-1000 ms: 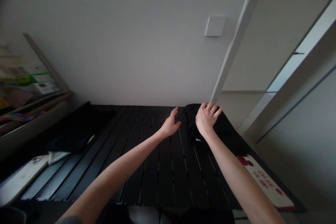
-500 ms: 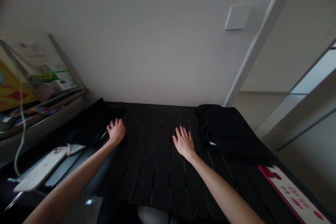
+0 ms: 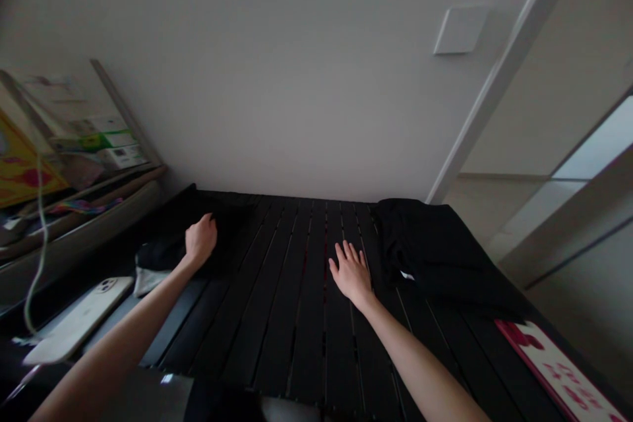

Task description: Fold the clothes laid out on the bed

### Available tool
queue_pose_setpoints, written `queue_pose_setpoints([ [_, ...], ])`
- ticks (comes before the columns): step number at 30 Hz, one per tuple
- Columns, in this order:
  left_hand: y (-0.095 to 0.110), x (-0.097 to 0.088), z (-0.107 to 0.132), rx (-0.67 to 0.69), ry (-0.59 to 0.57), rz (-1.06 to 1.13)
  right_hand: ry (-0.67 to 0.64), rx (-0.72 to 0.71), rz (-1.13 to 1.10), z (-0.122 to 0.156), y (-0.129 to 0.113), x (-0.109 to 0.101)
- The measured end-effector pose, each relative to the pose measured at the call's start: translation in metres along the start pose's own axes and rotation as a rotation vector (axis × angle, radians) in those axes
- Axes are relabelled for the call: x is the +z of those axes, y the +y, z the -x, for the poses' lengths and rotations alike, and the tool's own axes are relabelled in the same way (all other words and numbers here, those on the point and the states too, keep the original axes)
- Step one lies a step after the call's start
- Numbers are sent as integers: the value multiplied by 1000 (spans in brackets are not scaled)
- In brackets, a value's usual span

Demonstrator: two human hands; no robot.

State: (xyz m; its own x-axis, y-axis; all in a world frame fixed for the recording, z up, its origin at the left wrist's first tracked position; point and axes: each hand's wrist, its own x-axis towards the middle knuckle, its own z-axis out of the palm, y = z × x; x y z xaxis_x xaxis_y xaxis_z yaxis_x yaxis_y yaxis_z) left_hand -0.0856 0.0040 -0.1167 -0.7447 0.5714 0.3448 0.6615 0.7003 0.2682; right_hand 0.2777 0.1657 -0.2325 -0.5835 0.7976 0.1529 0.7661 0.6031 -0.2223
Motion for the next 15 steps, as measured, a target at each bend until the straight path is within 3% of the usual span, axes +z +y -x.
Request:
queue_pose_setpoints([
  [3, 45, -16, 20, 198, -22, 328, 76, 3, -107, 1, 0, -2],
  [7, 103, -24, 41, 402, -151, 769, 237, -94, -342, 3, 0, -16],
  [11, 134, -7, 42, 306, -287, 936, 418, -141, -479, 6, 4, -37],
  [13, 137, 7, 36, 216, -391, 878, 392, -137, -587, 8, 8, -44],
  [15, 134, 20, 27, 182, -481, 749, 265, -109, -783, 9, 9, -46],
])
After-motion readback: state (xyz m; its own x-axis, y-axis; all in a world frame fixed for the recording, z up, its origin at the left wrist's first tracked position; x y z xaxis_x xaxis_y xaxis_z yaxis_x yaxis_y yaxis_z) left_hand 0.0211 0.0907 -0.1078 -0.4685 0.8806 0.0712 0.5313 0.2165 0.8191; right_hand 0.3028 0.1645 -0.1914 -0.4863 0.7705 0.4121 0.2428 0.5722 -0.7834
